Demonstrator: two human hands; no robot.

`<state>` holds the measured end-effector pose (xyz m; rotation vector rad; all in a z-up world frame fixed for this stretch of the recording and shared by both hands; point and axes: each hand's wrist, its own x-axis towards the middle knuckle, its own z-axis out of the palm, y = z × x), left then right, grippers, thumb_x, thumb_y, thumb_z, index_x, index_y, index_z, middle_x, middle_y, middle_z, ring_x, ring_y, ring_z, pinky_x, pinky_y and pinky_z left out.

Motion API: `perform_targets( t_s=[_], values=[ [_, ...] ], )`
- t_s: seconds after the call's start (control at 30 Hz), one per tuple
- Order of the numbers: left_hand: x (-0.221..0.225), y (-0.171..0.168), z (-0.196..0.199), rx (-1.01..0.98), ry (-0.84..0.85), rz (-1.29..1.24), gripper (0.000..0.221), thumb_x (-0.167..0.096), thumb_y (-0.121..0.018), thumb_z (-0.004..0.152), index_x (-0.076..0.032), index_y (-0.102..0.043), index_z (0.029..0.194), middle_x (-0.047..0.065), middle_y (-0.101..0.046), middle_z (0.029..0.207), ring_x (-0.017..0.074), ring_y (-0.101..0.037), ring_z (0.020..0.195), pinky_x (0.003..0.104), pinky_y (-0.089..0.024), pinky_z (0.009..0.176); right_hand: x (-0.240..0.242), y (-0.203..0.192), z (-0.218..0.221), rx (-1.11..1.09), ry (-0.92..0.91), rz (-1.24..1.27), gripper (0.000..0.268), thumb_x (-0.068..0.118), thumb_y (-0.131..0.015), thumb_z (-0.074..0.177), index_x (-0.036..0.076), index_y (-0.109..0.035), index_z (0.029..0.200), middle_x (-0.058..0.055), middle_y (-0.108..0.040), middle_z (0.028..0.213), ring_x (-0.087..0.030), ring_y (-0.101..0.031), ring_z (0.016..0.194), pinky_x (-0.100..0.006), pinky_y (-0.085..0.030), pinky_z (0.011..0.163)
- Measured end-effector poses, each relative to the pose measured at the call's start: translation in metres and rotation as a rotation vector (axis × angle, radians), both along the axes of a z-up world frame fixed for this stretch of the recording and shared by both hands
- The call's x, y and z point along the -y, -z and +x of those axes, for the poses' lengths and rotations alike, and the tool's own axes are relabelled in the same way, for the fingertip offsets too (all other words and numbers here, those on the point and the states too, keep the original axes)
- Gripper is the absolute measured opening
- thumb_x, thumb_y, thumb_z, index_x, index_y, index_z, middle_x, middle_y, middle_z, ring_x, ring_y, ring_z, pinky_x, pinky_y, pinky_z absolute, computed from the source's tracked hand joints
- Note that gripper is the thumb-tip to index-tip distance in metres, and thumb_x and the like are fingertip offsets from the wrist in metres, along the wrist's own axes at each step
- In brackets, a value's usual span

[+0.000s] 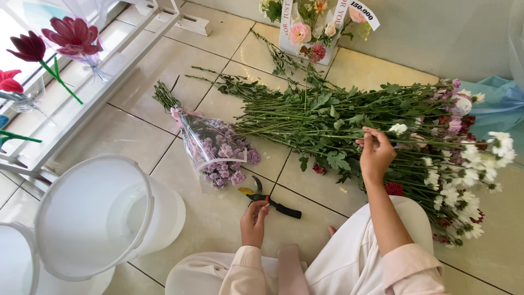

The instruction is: The person prunes flower stems using shears and places the flowers into buckets of water.

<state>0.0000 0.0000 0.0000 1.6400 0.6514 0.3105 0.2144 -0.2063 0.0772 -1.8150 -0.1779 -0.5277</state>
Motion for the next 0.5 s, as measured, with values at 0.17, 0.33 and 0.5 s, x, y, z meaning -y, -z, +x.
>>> perform_targets(
  t_s=[0.17, 0.33, 0.5],
  values=[
    [-0.002, 0.004, 0.003, 0.007, -0.006, -0.04, 0.018, -0.015, -0.05, 0.079, -0.007, -0.064, 0.088, 0.004, -0.066, 0.077, 0.0116, -0.062, 0.07, 0.024, -0.05, 0.064, 0.003, -0.079, -0.022, 0.278, -0.066, -0.133, 0.013, -0.01, -0.044, 0.093, -0.013, -0.056, 0.098, -0.023, -0.059, 0.093, -0.026, -0.061, 0.066, -0.03, -0.053, 0.06],
    [0.0, -0.003, 0.0, 0.038, 0.021, -0.037, 0.018, -0.019, -0.052, 0.08, -0.008, -0.063, 0.089, 0.003, -0.066, 0.075, 0.0103, -0.062, 0.069, 0.024, -0.051, 0.066, 0.027, -0.131, -0.009, 0.464, -0.08, -0.28, 0.019, -0.023, -0.042, 0.093, -0.014, -0.056, 0.1, -0.025, -0.059, 0.088, -0.022, -0.057, 0.063, -0.022, -0.047, 0.05],
    [0.0, -0.069, -0.001, 0.381, 0.005, 0.347, 0.024, -0.019, -0.051, 0.084, -0.009, -0.053, 0.105, 0.006, -0.054, 0.101, 0.0197, -0.051, 0.089, 0.029, -0.042, 0.075, 0.041, -0.213, -0.017, 0.436, -0.327, -0.363, 0.021, -0.007, -0.04, 0.11, -0.014, -0.059, 0.11, -0.021, -0.054, 0.089, -0.014, -0.037, 0.054, -0.025, -0.033, 0.049]
  ],
)
